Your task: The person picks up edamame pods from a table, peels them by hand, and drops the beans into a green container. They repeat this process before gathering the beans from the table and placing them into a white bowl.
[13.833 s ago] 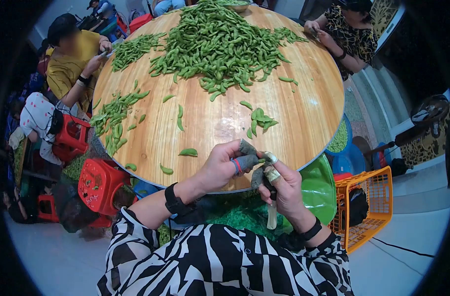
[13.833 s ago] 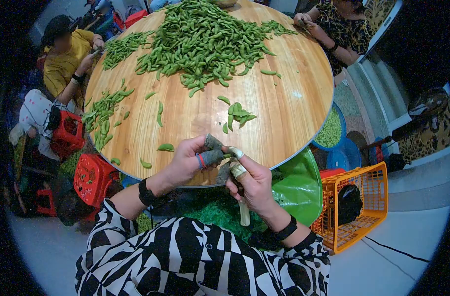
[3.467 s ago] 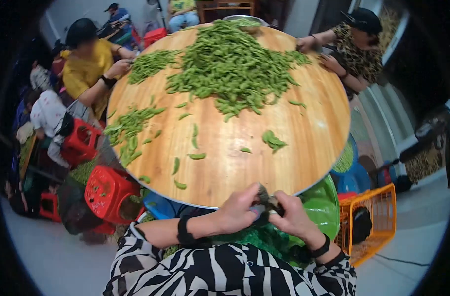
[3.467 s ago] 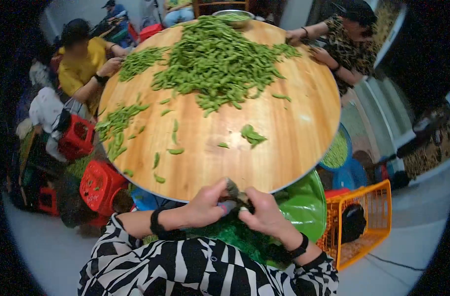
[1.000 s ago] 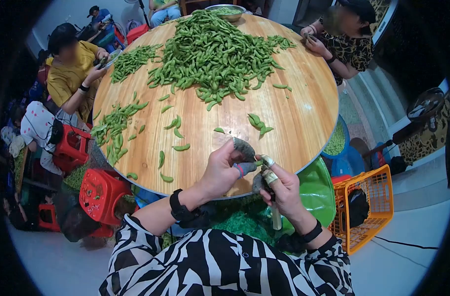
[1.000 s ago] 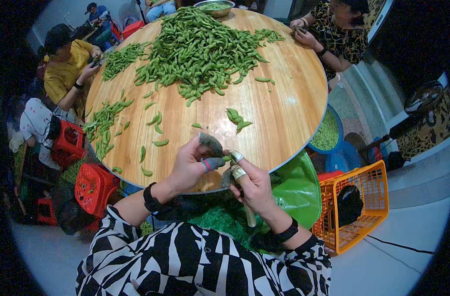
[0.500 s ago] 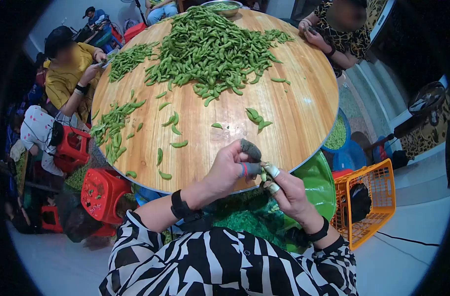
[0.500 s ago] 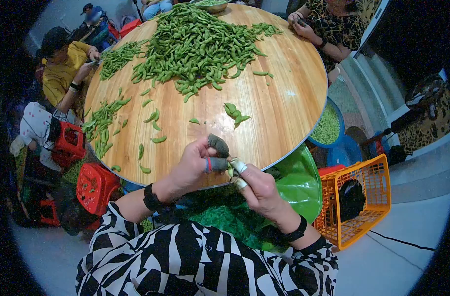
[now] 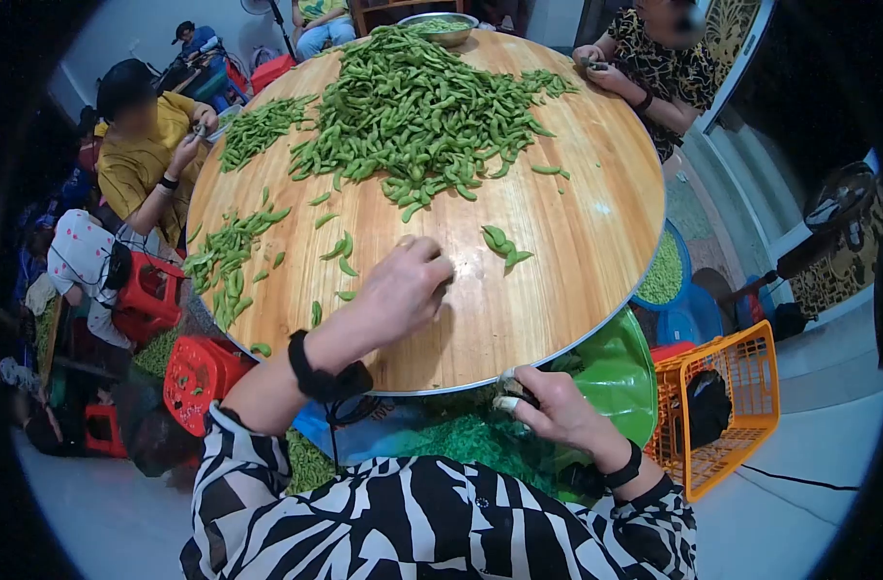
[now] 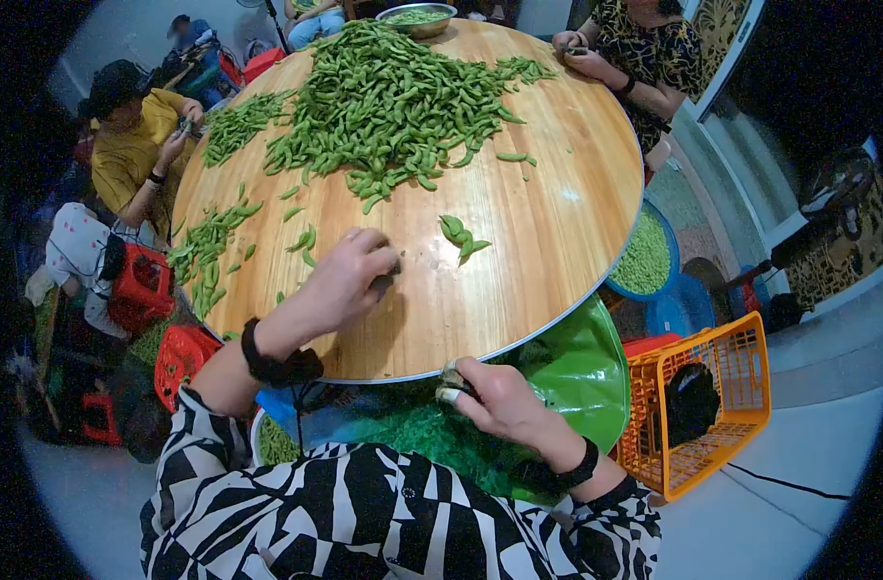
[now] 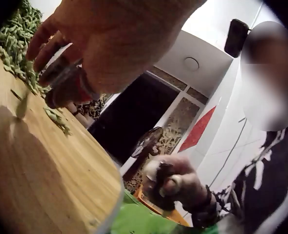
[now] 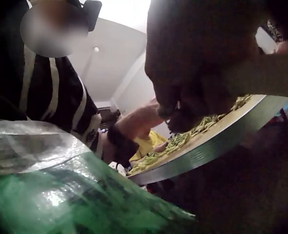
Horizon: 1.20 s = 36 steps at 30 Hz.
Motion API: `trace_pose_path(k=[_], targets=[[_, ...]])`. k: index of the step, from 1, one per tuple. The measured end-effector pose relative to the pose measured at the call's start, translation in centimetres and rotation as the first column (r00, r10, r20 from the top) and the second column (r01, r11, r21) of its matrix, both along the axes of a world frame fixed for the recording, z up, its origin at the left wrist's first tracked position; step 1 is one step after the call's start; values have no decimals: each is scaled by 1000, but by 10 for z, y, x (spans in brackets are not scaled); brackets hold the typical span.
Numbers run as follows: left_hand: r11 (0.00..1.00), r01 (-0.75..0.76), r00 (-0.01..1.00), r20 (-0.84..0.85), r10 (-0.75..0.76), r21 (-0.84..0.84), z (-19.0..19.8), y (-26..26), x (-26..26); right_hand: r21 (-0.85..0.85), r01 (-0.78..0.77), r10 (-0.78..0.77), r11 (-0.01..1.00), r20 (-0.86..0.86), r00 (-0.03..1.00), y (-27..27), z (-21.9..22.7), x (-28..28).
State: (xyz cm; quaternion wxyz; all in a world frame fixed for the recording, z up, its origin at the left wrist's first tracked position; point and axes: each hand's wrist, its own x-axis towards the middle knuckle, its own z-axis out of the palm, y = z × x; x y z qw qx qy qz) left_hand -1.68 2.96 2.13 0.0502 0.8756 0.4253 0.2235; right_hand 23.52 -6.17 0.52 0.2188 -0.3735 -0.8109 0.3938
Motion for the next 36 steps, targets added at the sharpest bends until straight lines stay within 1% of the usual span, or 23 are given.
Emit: trace_pose_path(k=[1, 2, 4, 5, 7, 8, 10, 11, 12, 14, 15, 17, 18, 19, 20, 21, 22, 24, 25, 27, 29, 32, 36], targets=[[997, 78, 988, 139, -73, -30, -1, 13, 5, -66, 30, -33, 997, -43, 999, 1, 5, -4], [997, 78, 988, 139, -73, -26, -3, 28, 13, -61, 30, -32, 998, -43, 999, 1, 7, -6], [987, 140, 979, 139, -151, 83, -13, 58, 31, -84, 33, -38, 996, -64, 997, 3, 11, -9], [986, 140, 978, 142, -152, 89, -21, 71, 35, -78, 33, -38, 996, -60, 997, 3, 9, -9], [983, 161, 985, 45, -165, 83, -36, 93, 42, -86, 77, -95, 993, -228, 969, 0, 2, -6], [982, 164, 985, 48, -169, 88, -39, 97, 44, -80, 80, -96, 994, -226, 969, -1, 3, -3], [989, 113, 989, 102, -104, -97, -47, 102, 44, -273, 152, -228, 950, -271, 935, -3, 4, 7], [990, 107, 985, 145, -93, -92, -47, 100, 42, -304, 139, -233, 943, -301, 925, -3, 1, 11], [990, 110, 985, 143, -96, -92, -47, 98, 41, -304, 142, -236, 942, -302, 923, -3, 1, 11], [922, 87, 903, 420, 88, -378, -42, 90, 38, -413, 185, -347, 892, -361, 866, -3, 3, 9], [921, 85, 904, 418, 89, -381, -37, 85, 35, -404, 180, -342, 897, -376, 861, 0, -1, 9], [770, 178, 789, 557, 261, -612, -20, 75, 30, -439, 195, -375, 877, -373, 849, 4, 7, 5], [771, 175, 790, 555, 261, -612, -13, 67, 29, -472, 210, -408, 856, -369, 835, 7, 11, 2], [703, 235, 749, 586, 308, -671, -7, 56, 29, -467, 199, -413, 862, -417, 810, 10, 11, -1], [628, 299, 708, 609, 359, -718, -7, 46, 28, -469, 198, -414, 861, -418, 809, 13, 11, -4], [547, 334, 703, 590, 398, -768, -13, 40, 27, -512, 193, -452, 837, -447, 772, 15, 11, -8], [542, 335, 704, 587, 399, -770, -14, 30, 28, -554, 187, -491, 811, -472, 732, 17, 11, -11], [494, 476, 652, 669, 358, -728, -2, 4, 34, -574, 161, -486, 803, -475, 733, 19, 14, -15], [488, 507, 656, 685, 317, -711, -5, -3, 35, -560, 156, -480, 814, -495, 725, 19, 13, -19], [487, 498, 645, 681, 346, -718, -9, -13, 36, -562, 161, -496, 811, -516, 698, 17, 13, -26], [490, 484, 624, 678, 388, -726, -13, -18, 36, -558, 129, -466, 820, -519, 716, 15, 9, -25], [502, 493, 603, 695, 393, -711, -13, -26, 39, -557, 76, -427, 827, -535, 729, 12, 5, -25], [507, 473, 618, 681, 393, -721, -16, -28, 39, -553, 31, -394, 832, -550, 736, 12, 3, -23]])
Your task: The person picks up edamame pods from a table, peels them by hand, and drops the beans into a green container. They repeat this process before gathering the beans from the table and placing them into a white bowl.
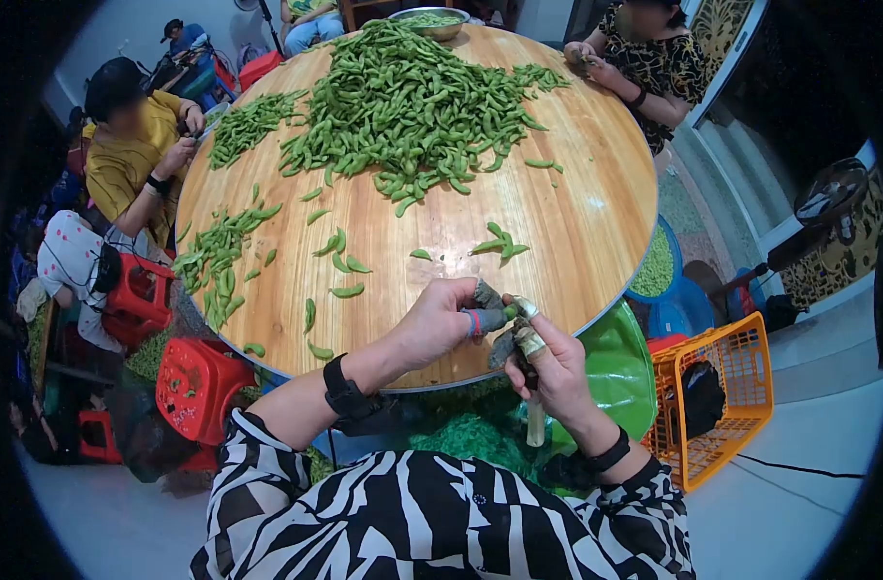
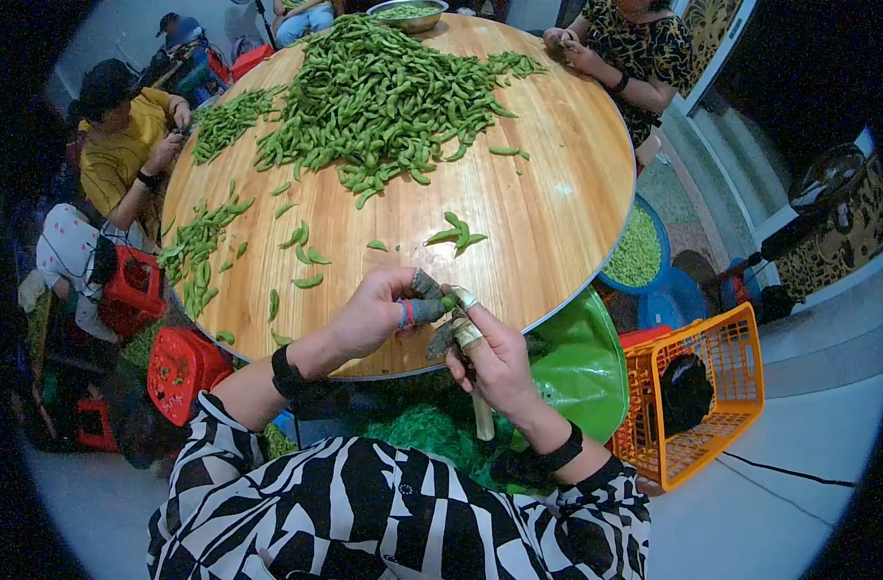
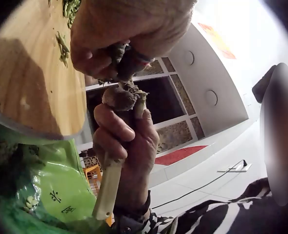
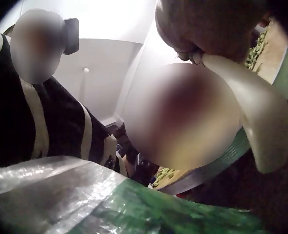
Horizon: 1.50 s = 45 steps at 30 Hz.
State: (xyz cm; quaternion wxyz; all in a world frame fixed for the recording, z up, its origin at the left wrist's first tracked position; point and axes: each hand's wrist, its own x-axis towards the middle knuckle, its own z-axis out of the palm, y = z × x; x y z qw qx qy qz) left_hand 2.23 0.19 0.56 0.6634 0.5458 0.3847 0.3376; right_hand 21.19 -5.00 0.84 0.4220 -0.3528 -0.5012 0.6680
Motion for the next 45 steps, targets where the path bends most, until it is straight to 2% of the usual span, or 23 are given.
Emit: trace_pose_path(k=[2, 6, 8, 12, 14, 15, 17, 22, 24, 26, 27, 28, 29, 30, 31, 32, 33, 35, 36, 38, 42, 44, 45], targets=[[1000, -22, 998, 50, 22, -17, 3, -2, 1, -6, 1, -1, 1000, -9, 1000, -1, 0, 0], [1000, -8, 1000, 20, 8, 10, 4, -4, 0, 9, 20, -20, 1000, 4, 1000, -1, -2, 1], [997, -28, 999, 41, 25, 76, 6, -7, 1, 14, 43, -43, 999, 19, 999, -1, 2, -1], [1000, -10, 995, 95, 10, 5, -1, -3, -1, -40, 55, -56, 998, -25, 998, 0, 2, 1], [981, 115, 960, 273, -70, -154, -2, 0, -3, -92, 10, -17, 996, -81, 997, -1, 7, 5], [981, 115, 960, 273, -69, -154, -2, -1, -4, -142, -38, 18, 989, -139, 990, -1, 9, 7], [909, 246, 900, 428, -85, -337, 0, -4, -4, -165, -80, 51, 983, -170, 984, -4, 8, 10], [828, 393, 804, 586, -98, -401, -6, -11, -3, -210, -185, 119, 960, -291, 949, -13, 4, 14], [798, 446, 773, 624, -114, -407, -7, -13, -1, -279, -244, 119, 929, -399, 909, -17, 2, 14], [930, 233, 894, 438, -91, -283, -8, -15, 0, -314, -191, 54, 930, -398, 916, -13, 4, 12], [931, 227, 896, 437, -84, -287, -8, -17, 1, -353, -144, -8, 924, -394, 919, -12, 4, 10], [993, 116, 952, 287, -105, -23, -5, -16, 1, -353, -150, -3, 924, -396, 918, -12, 3, 9], [965, 41, 988, 131, -78, 260, -3, -15, 0, -386, -167, -17, 907, -431, 902, -11, 3, 9], [965, 40, 989, 130, -76, 260, 2, -13, -2, -420, -184, -36, 889, -464, 885, -10, 2, 9], [795, 83, 995, -100, -28, 601, 8, -12, -7, -425, -220, -26, 878, -501, 865, -11, -1, 9], [515, 198, 951, -290, 105, 834, 11, -12, -9, -426, -223, -23, 877, -502, 865, -11, 0, 8], [517, 196, 951, -291, 109, 833, 12, -15, -10, -439, -219, -33, 871, -497, 867, -11, 1, 6], [360, 203, 909, -312, 277, 911, 12, -21, -8, -452, -215, -42, 866, -493, 869, -11, 1, 5], [360, 204, 909, -313, 277, 911, 12, -23, -6, -446, -243, -34, 862, -527, 849, -11, -1, 4], [215, 101, 904, -180, 388, 971, 12, -25, -2, -439, -266, -31, 858, -561, 827, -12, -5, 4], [307, 90, 922, -196, 335, 947, 13, -25, -4, -471, -203, -85, 859, -521, 849, -13, -7, 0], [494, 39, 958, -173, 228, 869, 12, -25, -6, -470, -187, -89, 863, -506, 858, -14, -6, -1], [494, 40, 958, -173, 227, 868, 11, -25, -6, -454, -181, -86, 872, -506, 858, -14, -6, -2]])
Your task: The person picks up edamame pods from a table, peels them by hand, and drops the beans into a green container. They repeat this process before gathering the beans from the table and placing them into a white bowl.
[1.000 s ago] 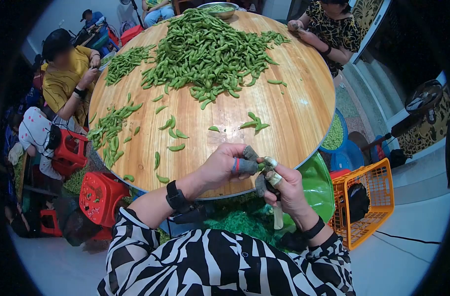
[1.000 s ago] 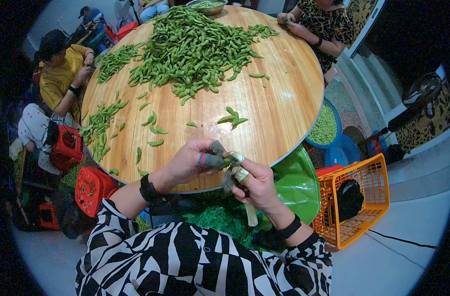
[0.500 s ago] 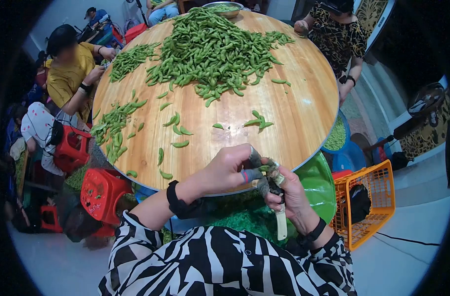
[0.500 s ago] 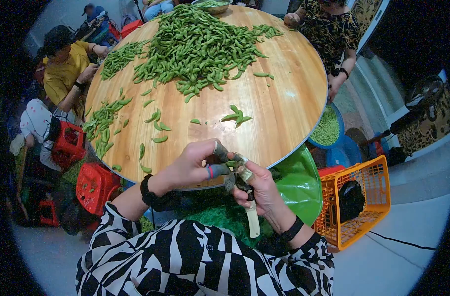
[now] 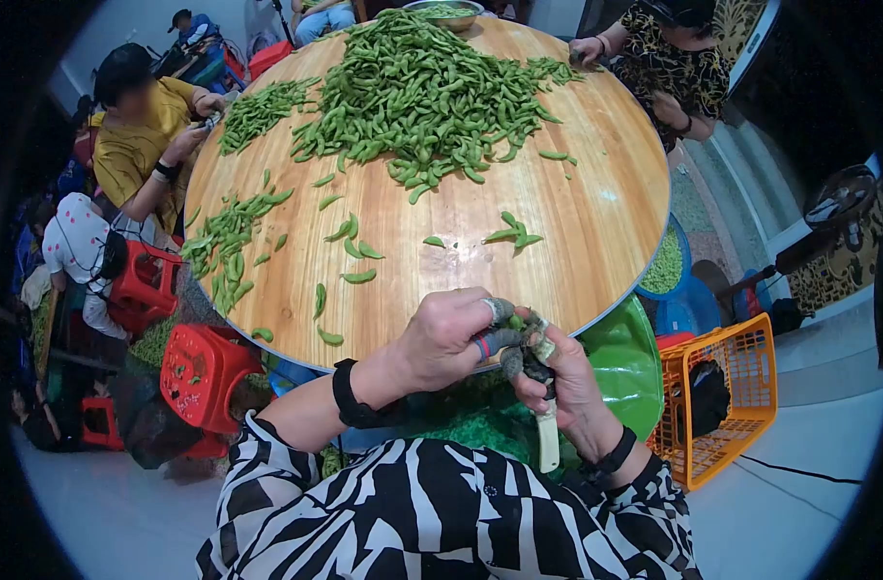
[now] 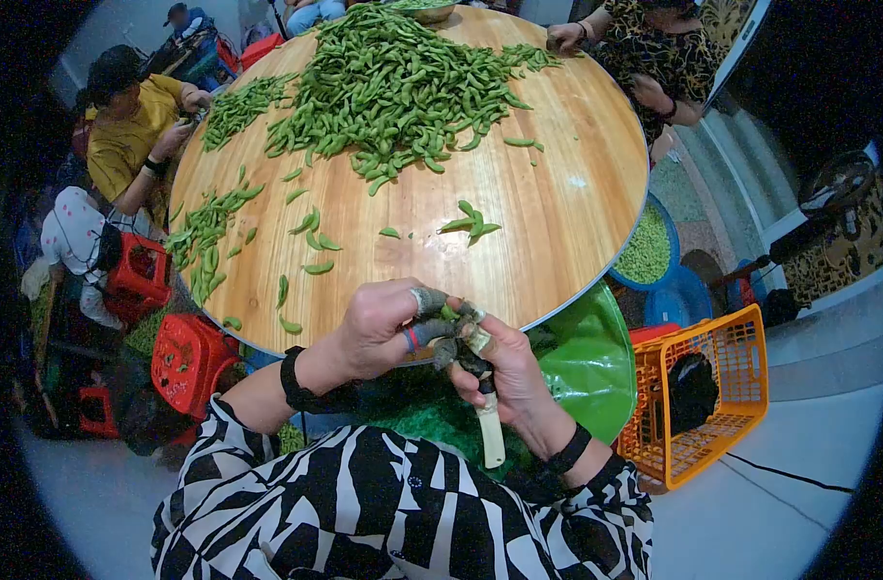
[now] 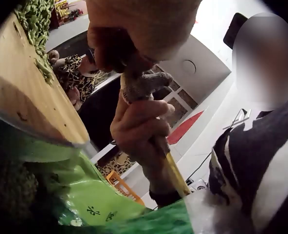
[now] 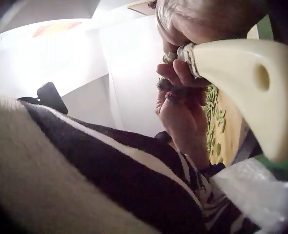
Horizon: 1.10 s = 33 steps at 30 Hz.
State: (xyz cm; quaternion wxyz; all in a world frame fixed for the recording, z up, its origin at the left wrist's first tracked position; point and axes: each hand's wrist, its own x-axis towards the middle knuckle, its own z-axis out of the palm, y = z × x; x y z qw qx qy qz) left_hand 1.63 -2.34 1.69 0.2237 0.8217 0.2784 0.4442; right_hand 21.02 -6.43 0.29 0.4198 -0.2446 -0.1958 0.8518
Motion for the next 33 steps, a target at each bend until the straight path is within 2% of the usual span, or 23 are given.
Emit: trace_pose_path(k=[2, 6, 8, 9, 10, 11, 12, 13, 14, 15, 17, 18, 20, 21, 23, 24, 27, 28, 29, 31, 32, 33], targets=[[996, 17, 997, 72, -11, -89, -2, 0, 1, 19, 7, -7, 1000, 2, 1000, 0, 0, 0], [991, -4, 1000, 15, 6, -136, -7, 1, -2, 52, 34, -37, 998, 65, 997, 1, -1, 1], [962, -2, 992, 120, 37, -274, -9, 0, 2, 75, 20, -28, 997, 101, 995, 2, 2, 1], [962, -3, 992, 121, 38, -274, -6, 1, 1, 72, 45, -54, 996, 123, 991, 2, 8, 1], [732, 207, 952, 307, 3, -649, -1, 3, -2, 69, 70, -80, 995, 145, 986, 3, 11, 0], [339, 431, 877, 477, 60, -836, 2, 3, -4, 68, 70, -79, 995, 145, 986, 5, 8, 3], [338, 431, 877, 476, 60, -837, 1, 3, -3, 94, 43, -54, 995, 117, 992, 8, 3, 8], [379, 416, 887, 461, 33, -827, 1, 3, -2, 122, 17, -28, 992, 91, 995, 10, 1, 12], [421, 401, 896, 445, 7, -814, 0, 3, -1, 149, 37, -62, 988, 164, 984, 8, 5, 11], [421, 401, 896, 445, 7, -814, 0, 3, -3, 149, 37, -62, 988, 165, 984, 7, 10, 11], [401, 372, 919, 394, -30, -837, 0, 4, -7, 305, 11, -165, 952, 481, 861, 7, 18, 10], [400, 372, 919, 394, -29, -838, -5, 4, -7, 305, 12, -164, 952, 481, 861, 6, 17, 9], [555, 327, 914, 406, 22, -765, -16, 1, -5, 558, 24, -430, 830, 612, 664, 1, 15, 8], [555, 326, 914, 406, 23, -765, -17, -1, -5, 557, 24, -429, 830, 612, 665, 3, 14, 6], [644, 182, 970, 242, 6, -743, -14, -4, -4, 769, -258, -596, 585, 623, 507, 6, 12, 4], [643, 184, 970, 242, 2, -743, -11, -8, -2, 728, -262, -566, 634, 667, 484, 6, 14, 1], [688, 142, 976, 215, 21, -712, -1, -15, 0, 669, -318, -509, 672, 729, 457, 5, 14, 1], [681, 141, 981, 192, -1, -719, 0, -16, -1, 658, -248, -469, 711, 707, 530, 5, 11, 0], [677, 141, 985, 168, -25, -722, 1, -16, -1, 661, -249, -471, 708, 705, 531, 6, 11, 0], [667, 153, 986, 155, -56, -729, -7, -13, -5, 453, -243, -208, 858, 738, 642, 9, 12, 4], [651, 165, 986, 143, -87, -741, -7, -11, -7, 459, -239, -215, 856, 735, 643, 9, 11, 6], [653, 166, 986, 141, -90, -739, -5, -9, -11, 449, -306, -193, 840, 773, 604, 9, 8, 8]])
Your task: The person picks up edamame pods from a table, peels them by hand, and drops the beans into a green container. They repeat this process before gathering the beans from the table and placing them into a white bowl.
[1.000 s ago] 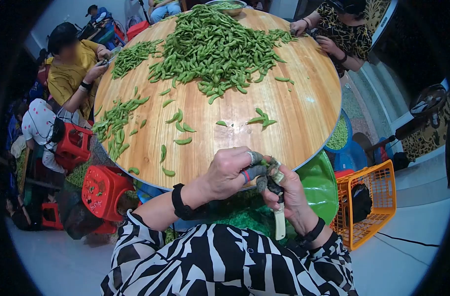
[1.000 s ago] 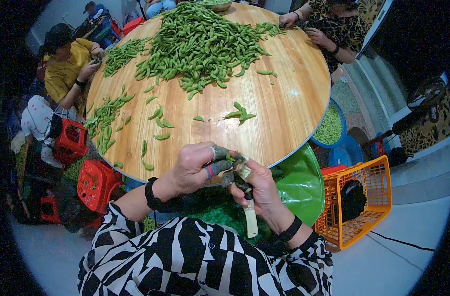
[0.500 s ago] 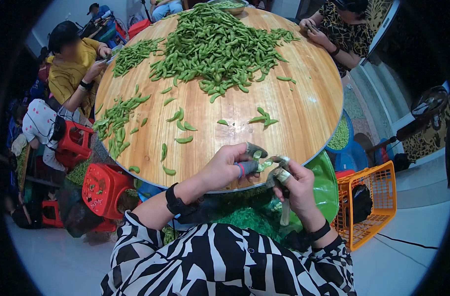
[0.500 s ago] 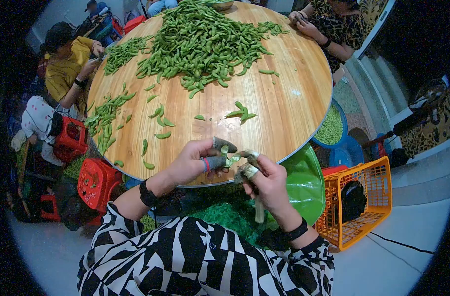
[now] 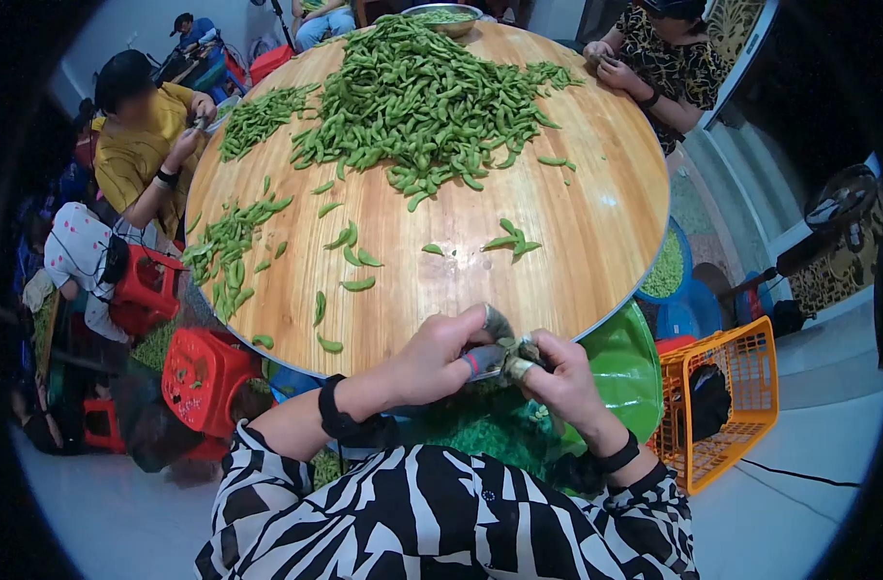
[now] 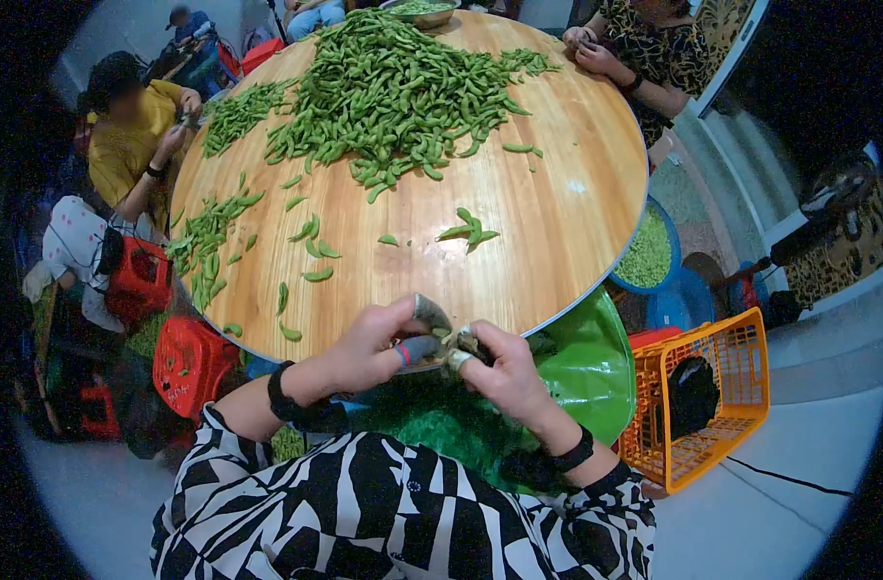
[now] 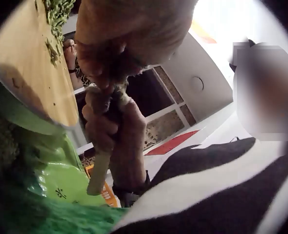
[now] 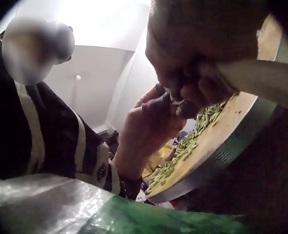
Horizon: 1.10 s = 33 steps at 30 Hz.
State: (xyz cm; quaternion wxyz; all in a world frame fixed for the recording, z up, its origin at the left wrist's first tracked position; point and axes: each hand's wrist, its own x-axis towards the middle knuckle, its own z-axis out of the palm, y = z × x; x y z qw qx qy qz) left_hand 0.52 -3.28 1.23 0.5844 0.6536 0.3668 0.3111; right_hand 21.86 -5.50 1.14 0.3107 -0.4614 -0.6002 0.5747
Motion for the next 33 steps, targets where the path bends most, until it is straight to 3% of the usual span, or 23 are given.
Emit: trace_pose_path(k=[2, 4, 5, 6, 7, 8, 9, 10, 12, 13, 14, 16, 19, 20, 21, 22, 24, 25, 29, 33], targets=[[895, 84, 964, -262, 38, 438, 10, 6, -12, 6, -46, 45, 999, 64, 997, -3, -2, 4], [876, 113, 934, -350, 67, 468, 16, 23, -31, 155, -245, 223, 957, 147, 964, -6, -2, 7], [780, 210, 766, -595, 243, 589, 20, 33, -39, 276, -269, 243, 923, 125, 962, -8, -1, 5], [678, 342, 519, -732, 441, 651, 22, 42, -43, 278, -269, 243, 922, 125, 962, -8, -3, 6], [677, 341, 518, -731, 444, 652, 19, 54, -43, 239, -282, 255, 929, 137, 957, -9, -6, 8], [675, 299, 586, -688, 427, 674, 13, 68, -41, 202, -292, 265, 935, 148, 953, -10, -8, 9], [673, 257, 652, -638, 410, 694, 7, 81, -37, 14, -261, 257, 965, 142, 956, -11, -6, 10], [669, 256, 653, -635, 412, 697, 1, 90, -29, 18, -261, 256, 965, 145, 956, -10, -4, 9], [661, 181, 762, -529, 373, 728, -9, 106, -4, -224, -167, 157, 960, -63, 986, -9, -2, 6], [659, 179, 764, -525, 375, 731, -17, 113, 5, -219, -119, 78, 968, -186, 979, -11, -11, 4], [656, 171, 769, -516, 378, 735, -26, 121, 14, -217, -117, 78, 969, -182, 980, -11, -10, 4], [651, 161, 776, -503, 380, 741, -36, 128, 21, -335, -12, -119, 942, -369, 922, -10, -8, 5], [625, 154, 803, -465, 372, 765, -37, 131, 24, -372, 64, -213, 926, -375, 902, -11, -4, 9], [760, 46, 811, -468, 350, 649, -30, 129, 23, -377, 113, -270, 919, -397, 877, -11, -3, 9], [864, -61, 820, -469, 329, 500, -23, 125, 22, -326, 91, -231, 941, -422, 877, -9, -7, 13], [866, -56, 820, -472, 324, 496, -19, 119, 21, -331, 94, -236, 939, -422, 875, -7, -8, 12], [990, -132, 974, -175, 140, 57, -11, 106, 18, -179, 148, -206, 973, -372, 905, -1, -7, 10], [990, -133, 987, -93, 128, -40, -7, 93, 17, -187, 167, -228, 968, -379, 897, 1, -4, 8], [977, -52, 998, 19, 57, -209, 6, 49, 23, -207, 162, -245, 965, -486, 839, 6, -3, 3], [982, -29, 995, 90, 47, -186, -10, 33, 23, -262, 115, -243, 958, -536, 808, 3, 2, -4]])
